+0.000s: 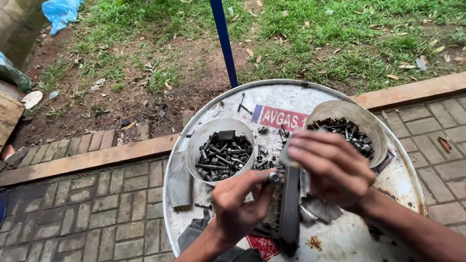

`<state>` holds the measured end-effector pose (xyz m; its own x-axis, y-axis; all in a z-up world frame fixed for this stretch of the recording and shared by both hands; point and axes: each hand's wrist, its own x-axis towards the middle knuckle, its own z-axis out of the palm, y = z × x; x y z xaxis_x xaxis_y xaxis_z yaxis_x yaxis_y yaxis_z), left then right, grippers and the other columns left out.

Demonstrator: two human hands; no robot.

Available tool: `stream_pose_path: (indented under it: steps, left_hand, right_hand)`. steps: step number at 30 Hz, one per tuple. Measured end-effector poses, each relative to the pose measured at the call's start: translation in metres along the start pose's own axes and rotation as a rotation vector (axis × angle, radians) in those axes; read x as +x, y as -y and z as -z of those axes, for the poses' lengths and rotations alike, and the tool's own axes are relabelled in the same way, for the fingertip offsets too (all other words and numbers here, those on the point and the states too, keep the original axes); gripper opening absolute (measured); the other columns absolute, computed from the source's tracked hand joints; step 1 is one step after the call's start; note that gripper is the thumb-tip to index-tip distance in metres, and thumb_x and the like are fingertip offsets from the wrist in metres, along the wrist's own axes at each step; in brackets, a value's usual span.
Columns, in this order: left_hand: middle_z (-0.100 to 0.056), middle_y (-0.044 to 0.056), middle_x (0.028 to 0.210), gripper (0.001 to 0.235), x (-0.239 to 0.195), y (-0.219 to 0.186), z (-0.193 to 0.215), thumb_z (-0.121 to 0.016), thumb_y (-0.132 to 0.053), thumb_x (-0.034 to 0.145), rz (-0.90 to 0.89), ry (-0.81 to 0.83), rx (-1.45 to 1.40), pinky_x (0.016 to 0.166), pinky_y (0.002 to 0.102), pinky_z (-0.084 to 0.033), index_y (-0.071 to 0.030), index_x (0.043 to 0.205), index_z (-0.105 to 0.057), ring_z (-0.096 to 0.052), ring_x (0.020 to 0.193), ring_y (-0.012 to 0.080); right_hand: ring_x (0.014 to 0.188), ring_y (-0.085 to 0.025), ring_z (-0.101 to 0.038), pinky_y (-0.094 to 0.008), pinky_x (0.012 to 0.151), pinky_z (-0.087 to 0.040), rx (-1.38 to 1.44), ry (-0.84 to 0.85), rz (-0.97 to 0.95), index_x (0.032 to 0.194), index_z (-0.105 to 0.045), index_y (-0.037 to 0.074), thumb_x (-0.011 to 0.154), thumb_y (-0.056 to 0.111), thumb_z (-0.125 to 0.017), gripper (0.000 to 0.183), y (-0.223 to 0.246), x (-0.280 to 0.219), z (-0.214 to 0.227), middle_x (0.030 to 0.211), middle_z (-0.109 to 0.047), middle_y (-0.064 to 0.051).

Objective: The person files the head of a metal screw using a metal file held in the right hand. They repeatedly rub the screw head against the file, then place the screw into a container on the right. The person repeats this process with another screw from a container on the left.

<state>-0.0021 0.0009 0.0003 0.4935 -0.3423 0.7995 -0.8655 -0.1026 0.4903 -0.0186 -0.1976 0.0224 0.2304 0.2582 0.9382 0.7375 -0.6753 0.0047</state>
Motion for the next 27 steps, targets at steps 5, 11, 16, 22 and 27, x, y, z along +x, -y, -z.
stream_pose_path:
  steps: [5, 11, 16, 22, 27]
  left_hand:
    - [-0.077, 0.007, 0.083, 0.009, -0.004, 0.005, -0.001, -0.076, -0.005, 0.089, 0.042, -0.038, 0.068, 0.045, 0.024, -0.055, -0.005, 0.093, -0.068, -0.070, 0.054, 0.0125]
    - [-0.073, 0.004, 0.077, 0.015, 0.000, 0.002, -0.001, -0.079, -0.008, 0.088, 0.065, -0.050, 0.080, 0.045, 0.024, -0.050, -0.006, 0.084, -0.064, -0.066, 0.050, 0.0114]
    - [-0.072, 0.004, 0.077, 0.015, 0.004, 0.001, 0.003, -0.079, -0.008, 0.088, 0.084, -0.051, 0.078, 0.047, 0.024, -0.053, -0.006, 0.086, -0.064, -0.067, 0.052, 0.0117]
    - [-0.075, 0.007, 0.085, 0.013, 0.004, 0.003, 0.004, -0.076, -0.002, 0.090, 0.045, 0.029, 0.037, 0.054, 0.024, -0.061, -0.003, 0.099, -0.067, -0.070, 0.060, 0.0142]
    - [-0.077, 0.008, 0.089, 0.018, 0.003, 0.008, 0.003, -0.066, 0.007, 0.093, 0.029, 0.057, 0.019, 0.064, 0.025, -0.063, -0.001, 0.109, -0.068, -0.077, 0.072, 0.0158]
  right_hand:
    - [0.095, -0.044, -0.077, -0.044, 0.086, -0.066, -0.011, -0.099, -0.072, 0.102, -0.066, -0.008, 0.101, 0.005, -0.053, 0.018, 0.005, 0.001, 0.005, 0.102, -0.071, -0.025]
    - [0.099, -0.043, -0.078, -0.042, 0.089, -0.068, 0.108, -0.042, -0.078, 0.105, -0.065, -0.007, 0.097, 0.000, -0.058, 0.012, 0.010, -0.004, -0.001, 0.105, -0.071, -0.026]
    - [0.096, -0.042, -0.079, -0.040, 0.085, -0.070, 0.112, -0.045, -0.079, 0.101, -0.067, -0.005, 0.093, 0.005, -0.066, 0.013, 0.019, 0.004, 0.000, 0.102, -0.072, -0.024]
    - [0.097, -0.041, -0.079, -0.039, 0.087, -0.070, 0.100, -0.014, -0.063, 0.101, -0.069, -0.004, 0.092, 0.005, -0.067, 0.013, 0.018, 0.006, 0.001, 0.102, -0.073, -0.023]
    - [0.106, -0.041, -0.077, -0.039, 0.093, -0.069, 0.105, 0.083, -0.016, 0.108, -0.070, -0.003, 0.092, 0.001, -0.071, 0.017, 0.020, 0.000, 0.008, 0.112, -0.071, -0.024]
